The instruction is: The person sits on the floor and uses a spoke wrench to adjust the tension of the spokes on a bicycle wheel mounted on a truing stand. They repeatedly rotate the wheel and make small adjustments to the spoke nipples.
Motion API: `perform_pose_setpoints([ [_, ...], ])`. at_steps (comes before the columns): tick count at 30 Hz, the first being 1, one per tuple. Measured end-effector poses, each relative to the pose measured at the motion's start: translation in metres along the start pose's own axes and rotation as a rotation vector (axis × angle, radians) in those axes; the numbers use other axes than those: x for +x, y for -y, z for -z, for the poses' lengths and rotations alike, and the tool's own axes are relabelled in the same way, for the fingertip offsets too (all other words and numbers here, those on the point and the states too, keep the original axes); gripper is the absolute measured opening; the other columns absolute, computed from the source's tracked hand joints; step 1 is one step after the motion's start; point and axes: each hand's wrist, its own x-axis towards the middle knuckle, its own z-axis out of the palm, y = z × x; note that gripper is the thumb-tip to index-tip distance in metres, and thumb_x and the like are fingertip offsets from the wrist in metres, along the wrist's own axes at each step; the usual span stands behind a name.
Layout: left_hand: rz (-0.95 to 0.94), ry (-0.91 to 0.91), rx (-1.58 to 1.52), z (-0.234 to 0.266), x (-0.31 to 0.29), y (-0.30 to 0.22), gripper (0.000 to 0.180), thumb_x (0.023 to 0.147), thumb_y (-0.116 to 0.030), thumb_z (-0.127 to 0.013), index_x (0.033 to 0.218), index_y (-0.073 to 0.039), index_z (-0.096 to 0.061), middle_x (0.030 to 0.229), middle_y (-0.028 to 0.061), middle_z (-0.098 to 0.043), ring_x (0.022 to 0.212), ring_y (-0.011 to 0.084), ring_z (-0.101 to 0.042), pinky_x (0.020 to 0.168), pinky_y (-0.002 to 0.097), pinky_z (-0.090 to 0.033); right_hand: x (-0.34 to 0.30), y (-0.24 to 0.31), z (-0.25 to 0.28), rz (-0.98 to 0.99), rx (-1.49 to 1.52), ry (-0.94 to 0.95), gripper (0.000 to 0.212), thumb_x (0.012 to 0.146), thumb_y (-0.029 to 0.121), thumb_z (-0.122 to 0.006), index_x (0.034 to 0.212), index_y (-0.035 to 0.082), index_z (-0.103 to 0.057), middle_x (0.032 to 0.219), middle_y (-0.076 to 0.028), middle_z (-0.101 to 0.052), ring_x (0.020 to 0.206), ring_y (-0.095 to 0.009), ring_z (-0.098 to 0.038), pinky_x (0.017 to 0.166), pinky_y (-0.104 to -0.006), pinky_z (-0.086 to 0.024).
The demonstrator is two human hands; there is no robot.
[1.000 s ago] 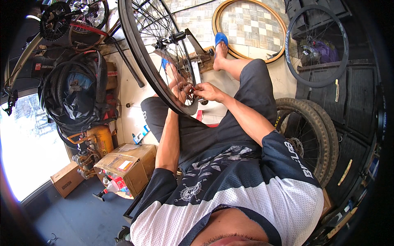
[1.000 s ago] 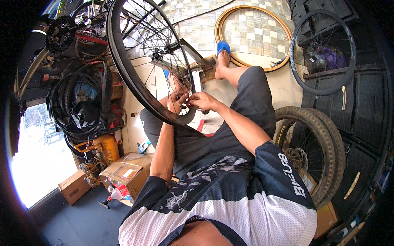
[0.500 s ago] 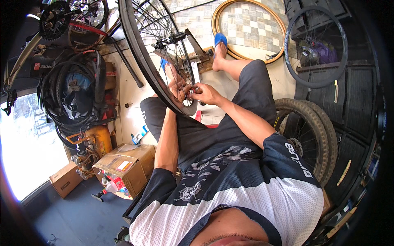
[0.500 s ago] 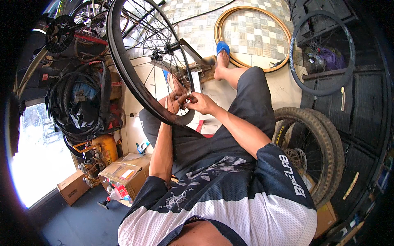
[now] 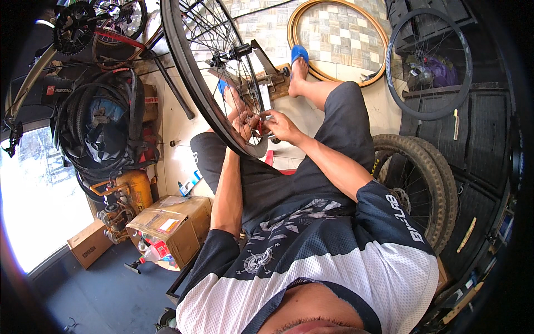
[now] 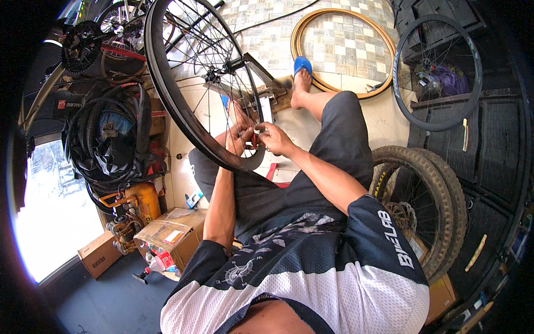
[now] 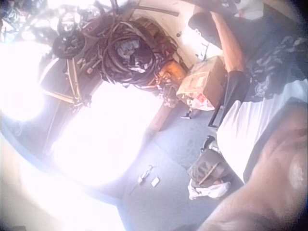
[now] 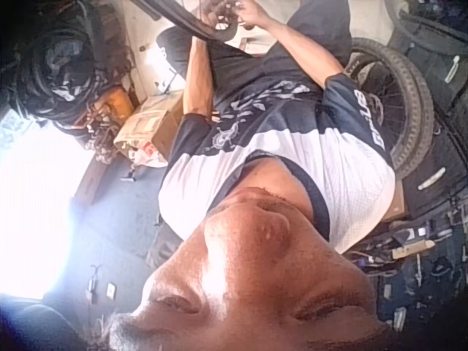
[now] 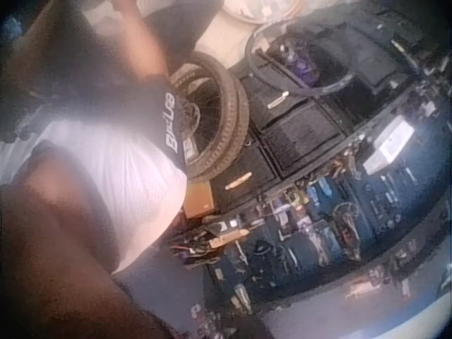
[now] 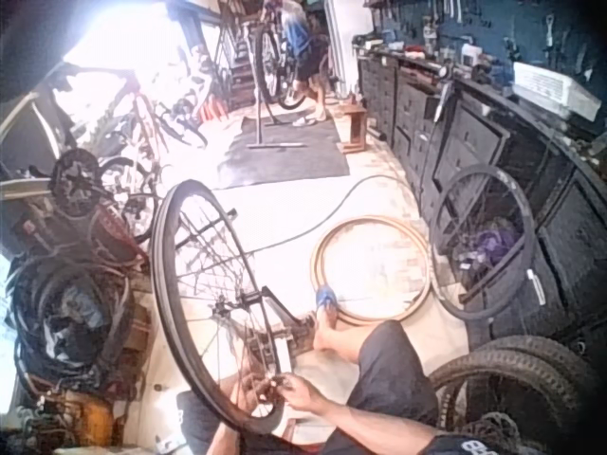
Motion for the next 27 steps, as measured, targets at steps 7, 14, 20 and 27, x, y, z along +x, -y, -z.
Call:
perform_pose_setpoints([
  [7,-0.141,-0.060,0.208,0.009,-0.004,-0.006,0.030,0.097,-0.030,-0.078,0.099,-0.001,-0.069,0.075,0.0036,-0.067,0.063,0.0109,-0.061,0.052,0.0282,-0.046,-0.014,0.021,-0.013,0.092,-0.404,-0.030,0.055,0.089,0.036,-0.077,0.126,0.000,-0.055,0.094,-0.013,-0.076,0.089,-0.027,-0.074,0.079,-0.0397,-0.056],
  [14,-0.117,0.050,0.160,0.009,-0.011,-0.032,0.036,0.094,-0.034,-0.079,0.102,0.000,-0.071,0.072,0.0040,-0.067,0.059,0.0120,-0.059,0.050,0.0302,-0.043,-0.013,0.018,-0.012,0.111,-0.331,-0.017,0.063,0.087,0.030,-0.072,0.138,0.002,-0.048,0.093,-0.015,-0.076,0.091,-0.034,-0.073,0.084,-0.0454,-0.055],
  [20,-0.402,0.032,0.590,0.017,-0.016,-0.002,0.026,0.091,-0.024,-0.078,0.098,0.000,-0.072,0.069,0.0037,-0.063,0.060,0.0131,-0.058,0.052,0.0320,-0.043,-0.021,0.027,-0.023,0.232,-0.622,-0.095,0.069,0.087,0.022,-0.074,0.144,0.001,-0.042,0.100,-0.018,-0.074,0.088,-0.034,-0.073,0.082,-0.0418,-0.055],
  [27,-0.243,-0.084,0.505,0.024,-0.013,0.019,0.030,0.093,-0.029,-0.078,0.089,0.000,-0.070,0.070,0.0021,-0.059,0.065,0.0125,-0.056,0.057,0.0328,-0.042,-0.024,0.033,-0.029,0.182,-0.398,-0.018,0.067,0.088,0.024,-0.072,0.145,0.004,-0.042,0.093,-0.021,-0.074,0.087,-0.039,-0.072,0.077,-0.0502,-0.054],
])
